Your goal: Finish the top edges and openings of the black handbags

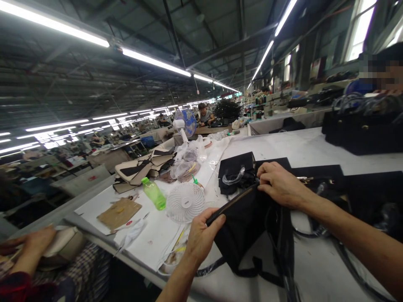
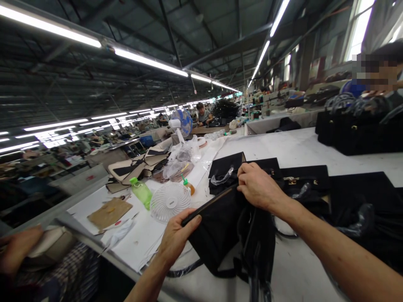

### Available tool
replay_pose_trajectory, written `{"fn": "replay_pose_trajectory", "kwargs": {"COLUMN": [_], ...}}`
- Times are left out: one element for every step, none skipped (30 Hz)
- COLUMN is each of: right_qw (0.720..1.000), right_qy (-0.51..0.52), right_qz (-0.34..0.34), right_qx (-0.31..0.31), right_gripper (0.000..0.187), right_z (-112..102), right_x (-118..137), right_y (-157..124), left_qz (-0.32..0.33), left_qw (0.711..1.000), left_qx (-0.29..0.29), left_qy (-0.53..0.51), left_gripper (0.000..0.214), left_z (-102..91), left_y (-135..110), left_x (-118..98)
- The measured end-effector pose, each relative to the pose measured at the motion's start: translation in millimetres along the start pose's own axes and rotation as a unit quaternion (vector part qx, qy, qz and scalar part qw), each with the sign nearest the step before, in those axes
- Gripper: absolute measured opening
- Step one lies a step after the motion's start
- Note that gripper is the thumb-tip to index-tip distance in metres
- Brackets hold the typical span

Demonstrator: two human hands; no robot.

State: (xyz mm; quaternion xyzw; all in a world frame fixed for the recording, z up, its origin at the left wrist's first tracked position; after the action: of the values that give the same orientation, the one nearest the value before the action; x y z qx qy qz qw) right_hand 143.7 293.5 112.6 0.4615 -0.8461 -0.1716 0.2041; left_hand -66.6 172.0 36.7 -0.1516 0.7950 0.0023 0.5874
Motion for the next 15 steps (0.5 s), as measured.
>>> {"fn": "replay_pose_trajectory", "kwargs": {"right_qw": [1.000,1.000,1.000,1.000,0.999,0.999,0.998,0.998,0.997,0.996,0.996,0.995,0.995,0.995,0.994], "right_qy": [0.002,0.002,0.002,0.000,-0.003,-0.007,-0.012,-0.017,-0.023,-0.029,-0.034,-0.038,-0.042,-0.045,-0.047], "right_qz": [0.006,0.013,0.020,0.027,0.034,0.041,0.049,0.057,0.065,0.072,0.077,0.081,0.083,0.084,0.085], "right_qx": [0.001,0.003,0.006,0.010,0.014,0.018,0.022,0.026,0.029,0.032,0.034,0.036,0.038,0.039,0.041], "right_gripper": [0.025,0.025,0.025,0.025,0.024,0.023,0.021,0.020,0.019,0.019,0.018,0.018,0.018,0.018,0.018], "right_z": [0.9,2.0,3.4,4.7,5.7,6.5,6.9,7.1,6.9,6.7,6.4,6.4,6.5,6.8,7.2], "right_x": [-0.7,-1.6,-2.3,-2.9,-3.3,-3.6,-3.9,-4.2,-4.4,-4.6,-4.6,-4.5,-4.4,-4.3,-4.4], "right_y": [0.4,0.7,1.0,1.4,1.7,2.0,2.3,2.6,2.7,2.7,2.7,2.6,2.5,2.3,2.1], "left_qz": [0.000,0.000,0.001,0.001,0.001,0.001,0.000,-0.001,-0.002,-0.002,-0.001,0.001,0.003,0.004,0.003], "left_qw": [1.000,1.000,1.000,1.000,1.000,1.000,1.000,1.000,1.000,1.000,1.000,1.000,1.000,1.000,1.000], "left_qx": [0.000,-0.001,-0.001,0.000,0.000,0.001,0.002,0.003,0.003,0.002,-0.001,-0.007,-0.013,-0.020,-0.027], "left_qy": [-0.001,-0.001,-0.002,-0.003,-0.004,-0.005,-0.005,-0.006,-0.006,-0.006,-0.005,-0.003,-0.001,0.002,0.004], "left_gripper": [0.037,0.037,0.037,0.037,0.037,0.037,0.037,0.037,0.037,0.037,0.037,0.036,0.035,0.034,0.033], "left_z": [0.0,0.1,0.2,0.3,0.4,0.7,0.8,0.8,0.9,0.7,0.3,-0.5,-1.3,-2.2,-3.2], "left_y": [-0.3,-0.7,-1.0,-1.3,-1.3,-1.2,-0.9,-0.5,0.0,0.4,0.6,0.5,0.3,0.0,-0.4], "left_x": [-0.5,-1.0,-1.6,-2.0,-2.1,-1.8,-1.1,-0.1,1.0,2.0,2.5,2.7,2.7,2.7,2.9]}}
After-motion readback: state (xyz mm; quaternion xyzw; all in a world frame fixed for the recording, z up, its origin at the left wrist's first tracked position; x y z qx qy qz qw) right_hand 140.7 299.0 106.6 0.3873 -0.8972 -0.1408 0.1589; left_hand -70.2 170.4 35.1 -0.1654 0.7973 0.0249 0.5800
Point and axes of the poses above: each hand's wrist, its own y-axis towards the middle knuckle, its own z-axis out of the palm, x = y × z, the point moved 10 cm from there along y, towards the middle knuckle, and after that the axes turned 15 degrees about -z, right-handed, at the moved point
